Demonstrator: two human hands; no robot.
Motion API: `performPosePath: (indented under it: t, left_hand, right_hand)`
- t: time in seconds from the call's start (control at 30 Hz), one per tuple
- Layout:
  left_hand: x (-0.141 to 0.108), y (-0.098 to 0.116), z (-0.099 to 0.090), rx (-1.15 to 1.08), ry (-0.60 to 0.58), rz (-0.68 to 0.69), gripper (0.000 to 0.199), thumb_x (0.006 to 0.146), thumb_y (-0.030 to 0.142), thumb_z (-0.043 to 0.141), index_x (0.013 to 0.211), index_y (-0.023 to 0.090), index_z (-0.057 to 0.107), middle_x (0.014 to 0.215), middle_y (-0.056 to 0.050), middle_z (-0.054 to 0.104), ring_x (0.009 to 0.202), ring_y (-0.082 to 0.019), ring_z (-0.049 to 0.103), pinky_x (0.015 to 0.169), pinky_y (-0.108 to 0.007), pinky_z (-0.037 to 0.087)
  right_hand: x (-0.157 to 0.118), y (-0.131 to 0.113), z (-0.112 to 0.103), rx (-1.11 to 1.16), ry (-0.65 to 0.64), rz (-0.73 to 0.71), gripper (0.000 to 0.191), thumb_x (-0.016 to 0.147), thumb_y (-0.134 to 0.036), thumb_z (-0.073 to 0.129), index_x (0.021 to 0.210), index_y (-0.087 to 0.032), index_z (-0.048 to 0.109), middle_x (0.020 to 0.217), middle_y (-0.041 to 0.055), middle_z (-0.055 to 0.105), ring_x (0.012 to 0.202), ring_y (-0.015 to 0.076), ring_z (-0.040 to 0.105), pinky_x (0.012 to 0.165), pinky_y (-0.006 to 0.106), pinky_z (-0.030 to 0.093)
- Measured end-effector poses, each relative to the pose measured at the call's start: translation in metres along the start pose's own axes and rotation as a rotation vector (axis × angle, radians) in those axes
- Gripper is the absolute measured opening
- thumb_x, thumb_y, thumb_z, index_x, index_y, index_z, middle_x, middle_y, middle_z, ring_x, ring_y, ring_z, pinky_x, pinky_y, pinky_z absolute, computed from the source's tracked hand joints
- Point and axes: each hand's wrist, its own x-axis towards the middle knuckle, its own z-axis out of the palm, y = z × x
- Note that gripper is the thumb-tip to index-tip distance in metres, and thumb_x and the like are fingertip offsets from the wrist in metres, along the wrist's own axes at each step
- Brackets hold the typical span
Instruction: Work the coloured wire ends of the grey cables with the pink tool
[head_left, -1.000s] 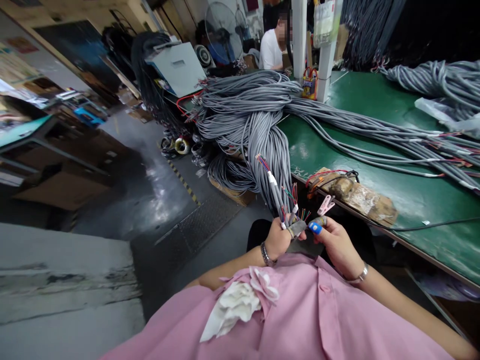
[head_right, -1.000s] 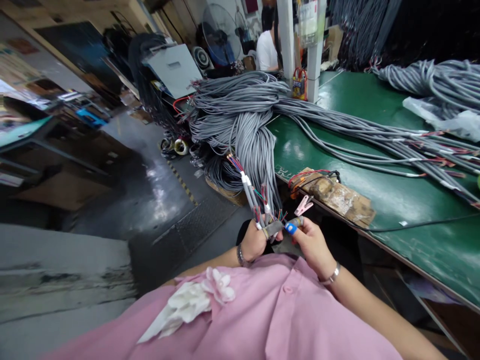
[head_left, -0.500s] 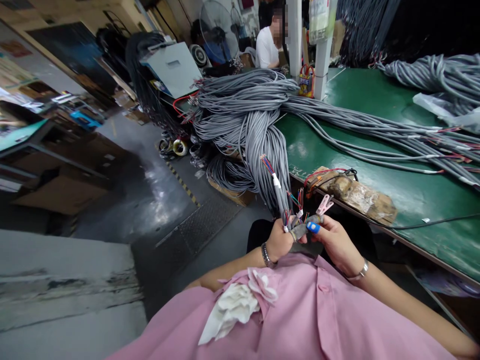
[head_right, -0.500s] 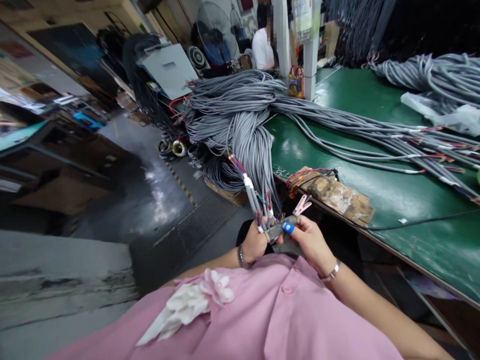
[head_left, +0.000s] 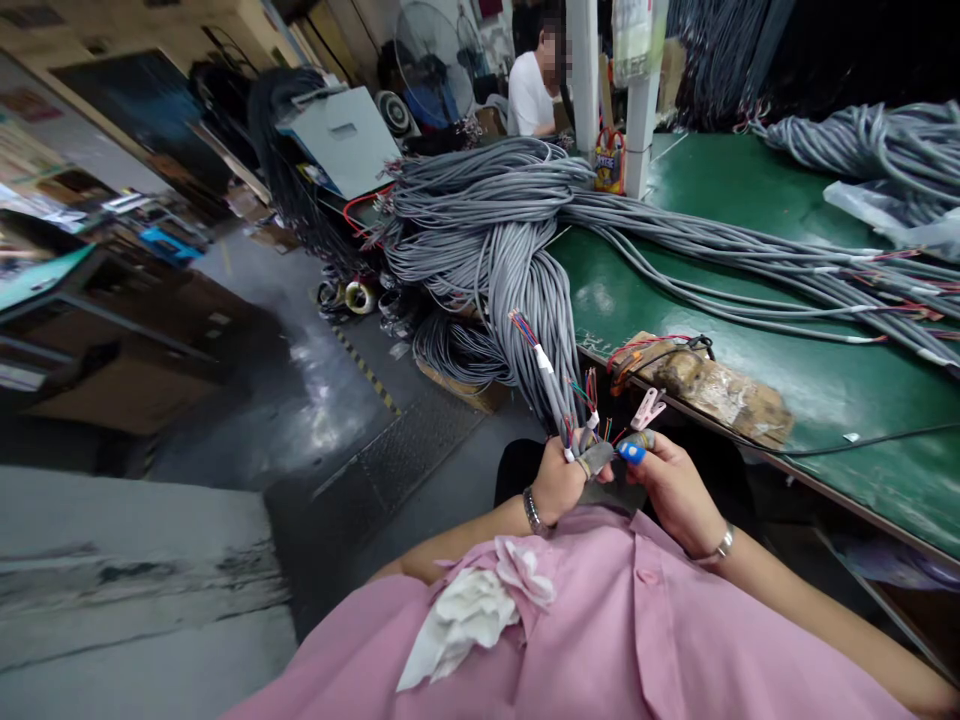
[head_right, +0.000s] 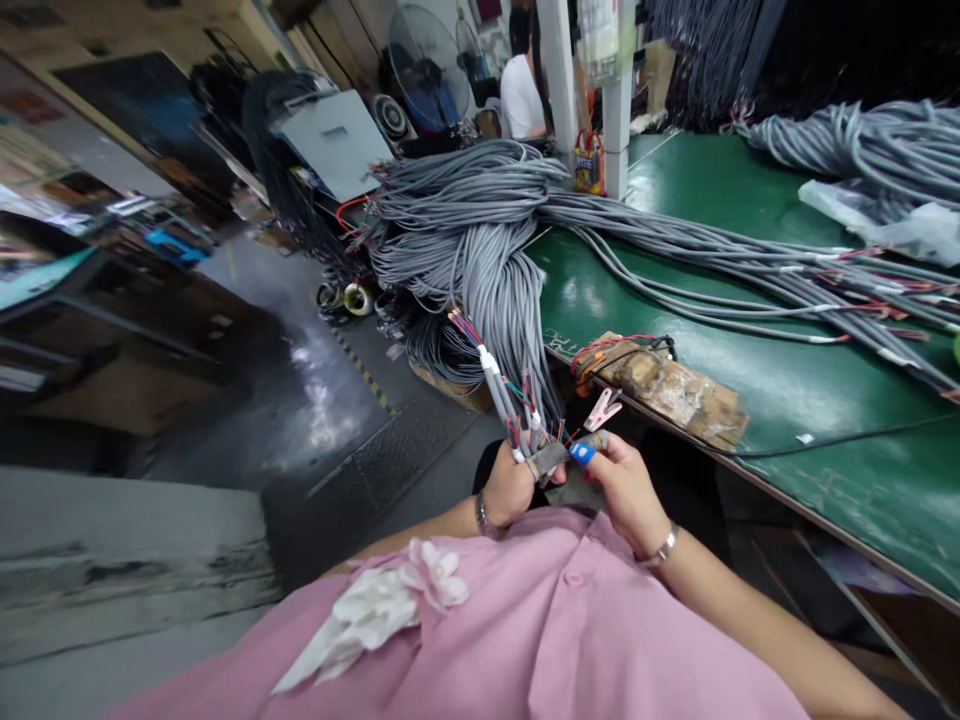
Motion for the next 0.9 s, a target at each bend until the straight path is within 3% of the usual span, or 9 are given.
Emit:
performPosePath:
  t: [0.1,0.2,0.37,0.57,0.77,0.9]
  left_hand:
    - [0.0,0.005,-0.002,-0.007,-0.062,-0.01,0.036,0.077,0.042,0.067,0.056,0.012,0.062,0.053,-0.004,0.061,0.05,-0.011,0.054,0.054,-0.024,0.043]
    - [0.0,0.009,-0.004,0.021,-0.128,-0.017,0.037,0.077,0.042,0.067,0.055,0.012,0.061,0.052,-0.004,0.06,0.05,-0.011,0.053,0.055,-0.024,0.043]
    - [0.001,0.01,-0.004,0.123,-0.205,-0.013,0.038,0.077,0.041,0.068,0.054,0.012,0.062,0.052,-0.005,0.06,0.05,-0.011,0.053,0.055,-0.024,0.042]
    - [0.0,0.009,-0.004,0.12,-0.2,-0.008,0.039,0.078,0.042,0.065,0.055,0.012,0.062,0.054,-0.005,0.06,0.052,-0.012,0.053,0.056,-0.025,0.042]
    - [0.0,0.01,-0.006,0.032,-0.182,-0.046,0.036,0.078,0.04,0.066,0.055,0.012,0.061,0.051,-0.004,0.059,0.048,-0.01,0.05,0.052,-0.023,0.038]
    - [0.006,0.01,-0.003,-0.059,-0.189,-0.083,0.037,0.076,0.041,0.066,0.053,0.013,0.059,0.046,-0.002,0.056,0.042,-0.009,0.045,0.045,-0.023,0.031]
  right_hand:
    - [0.002,-0.002,-0.006,0.151,0.026,0.028,0.018,0.074,-0.029,0.073,0.068,-0.019,0.06,0.058,-0.0045,0.05,0.054,0.0094,0.041,0.055,0.024,0.037]
    - [0.004,-0.005,-0.012,0.262,-0.024,0.087,0.017,0.078,-0.036,0.069,0.076,-0.02,0.063,0.068,-0.0025,0.057,0.058,0.0103,0.047,0.058,0.025,0.041]
    - [0.005,-0.006,-0.012,0.109,-0.145,0.126,0.021,0.076,-0.038,0.073,0.08,-0.019,0.065,0.07,-0.0006,0.062,0.06,0.0113,0.051,0.059,0.026,0.04]
    - [0.004,0.0,-0.007,0.005,-0.05,0.035,0.019,0.074,-0.035,0.075,0.075,-0.019,0.065,0.067,-0.0014,0.062,0.059,0.0111,0.05,0.058,0.025,0.04]
    - [0.019,0.002,-0.03,0.26,0.138,0.058,0.02,0.073,-0.037,0.074,0.069,-0.021,0.061,0.061,-0.0038,0.054,0.055,0.0097,0.047,0.057,0.023,0.044]
    - [0.03,-0.004,-0.038,0.365,-0.087,0.191,0.042,0.079,-0.061,0.059,0.085,-0.02,0.067,0.082,0.0039,0.064,0.063,0.0131,0.055,0.061,0.028,0.048]
